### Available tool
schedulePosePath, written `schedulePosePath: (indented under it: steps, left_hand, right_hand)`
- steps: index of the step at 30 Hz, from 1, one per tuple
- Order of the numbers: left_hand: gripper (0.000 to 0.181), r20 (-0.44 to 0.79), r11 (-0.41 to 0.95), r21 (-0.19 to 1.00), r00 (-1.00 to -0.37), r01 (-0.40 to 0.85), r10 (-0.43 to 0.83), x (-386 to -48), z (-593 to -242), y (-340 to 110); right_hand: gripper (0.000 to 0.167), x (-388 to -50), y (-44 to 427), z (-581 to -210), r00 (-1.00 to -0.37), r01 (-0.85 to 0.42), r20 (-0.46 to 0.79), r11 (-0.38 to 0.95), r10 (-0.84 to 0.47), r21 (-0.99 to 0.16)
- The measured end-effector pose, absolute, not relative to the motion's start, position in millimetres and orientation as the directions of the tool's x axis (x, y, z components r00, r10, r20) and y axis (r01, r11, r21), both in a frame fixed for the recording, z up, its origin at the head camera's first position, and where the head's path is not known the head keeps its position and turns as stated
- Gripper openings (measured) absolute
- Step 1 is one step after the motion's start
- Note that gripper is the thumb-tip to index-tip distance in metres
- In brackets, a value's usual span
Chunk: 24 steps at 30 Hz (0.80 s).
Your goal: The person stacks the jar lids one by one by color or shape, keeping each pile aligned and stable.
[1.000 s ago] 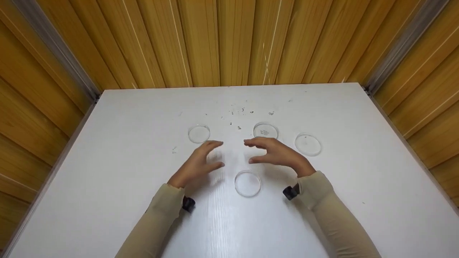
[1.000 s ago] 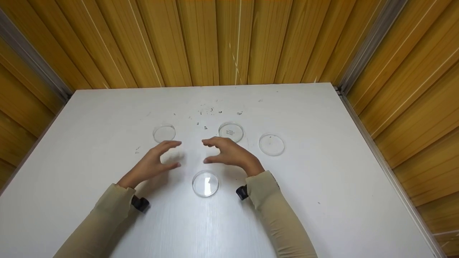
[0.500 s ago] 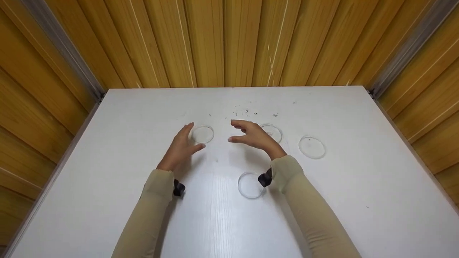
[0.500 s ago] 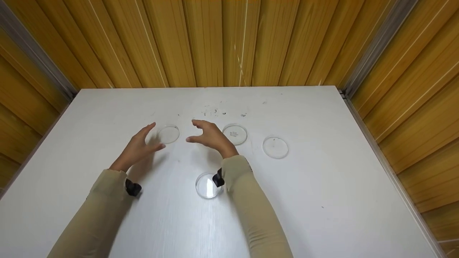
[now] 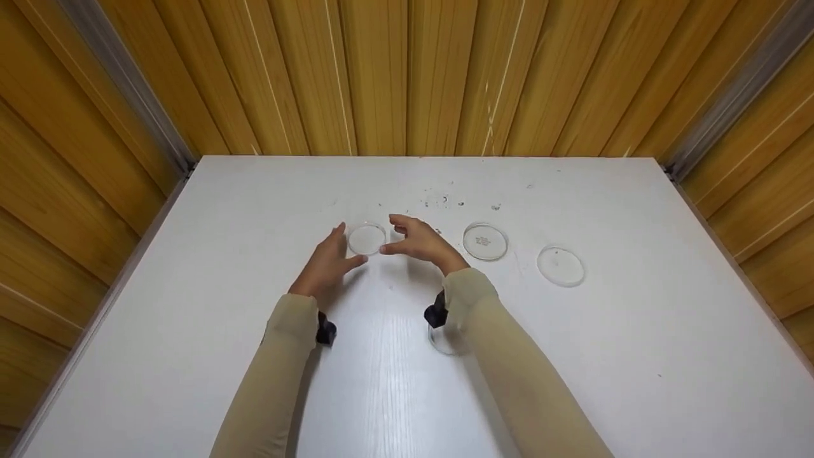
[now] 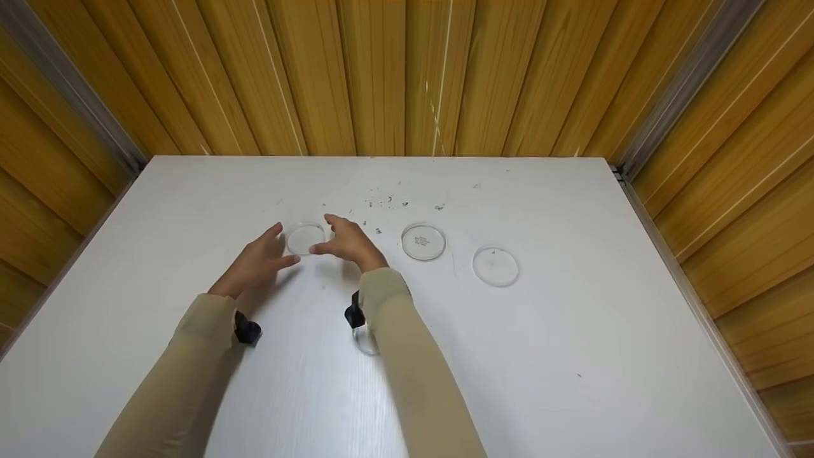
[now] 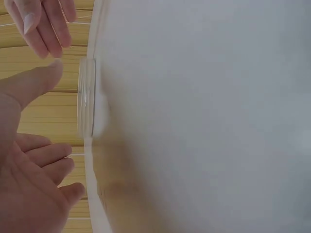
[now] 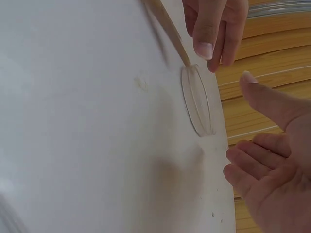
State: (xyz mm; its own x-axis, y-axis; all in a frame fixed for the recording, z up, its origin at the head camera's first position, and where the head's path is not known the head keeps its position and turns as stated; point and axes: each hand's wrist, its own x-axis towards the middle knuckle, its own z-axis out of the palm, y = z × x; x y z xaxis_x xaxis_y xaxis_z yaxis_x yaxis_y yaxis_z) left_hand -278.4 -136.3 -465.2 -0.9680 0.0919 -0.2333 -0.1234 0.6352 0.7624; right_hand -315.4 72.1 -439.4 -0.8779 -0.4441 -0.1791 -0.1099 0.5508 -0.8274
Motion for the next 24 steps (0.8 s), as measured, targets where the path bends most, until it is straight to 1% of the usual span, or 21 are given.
schedulePosePath:
  steps: [4,7,12,16,19,24]
  left_hand:
    - [0.094,-0.254,0.660,0.744,-0.958,-0.105,0.134,-279.8,-467.8,-132.2]
    - [0.093,-0.258,0.672,0.735,-0.954,-0.089,0.156,-280.4,-469.3,-130.6]
    - [0.089,-0.243,0.669,0.738,-0.959,-0.083,0.148,-280.0,-470.1,-132.3]
    - [0.086,-0.227,0.671,0.737,-0.964,-0.080,0.135,-279.6,-469.7,-135.3]
    - [0.085,-0.216,0.683,0.727,-0.967,-0.067,0.135,-279.1,-469.5,-137.5]
    - [0.084,-0.205,0.701,0.711,-0.969,-0.050,0.139,-278.2,-469.9,-140.0]
  right_hand:
    - [0.087,-315.4,61.8,-446.6,-0.877,-0.070,-0.225,0.576,-0.425,-0.814]
    - [0.089,-315.2,58.5,-451.5,-0.876,-0.049,-0.249,0.589,-0.413,-0.807]
    - [0.081,-316.7,58.6,-455.7,-0.876,-0.060,-0.229,0.566,-0.425,-0.822]
    - [0.076,-317.3,59.8,-456.0,-0.878,-0.043,-0.229,0.546,-0.420,-0.836]
    - [0.075,-317.2,57.9,-456.7,-0.876,-0.054,-0.234,0.568,-0.422,-0.822]
    - [0.071,-315.4,50.9,-456.7,-0.871,-0.118,-0.221,0.622,-0.440,-0.774]
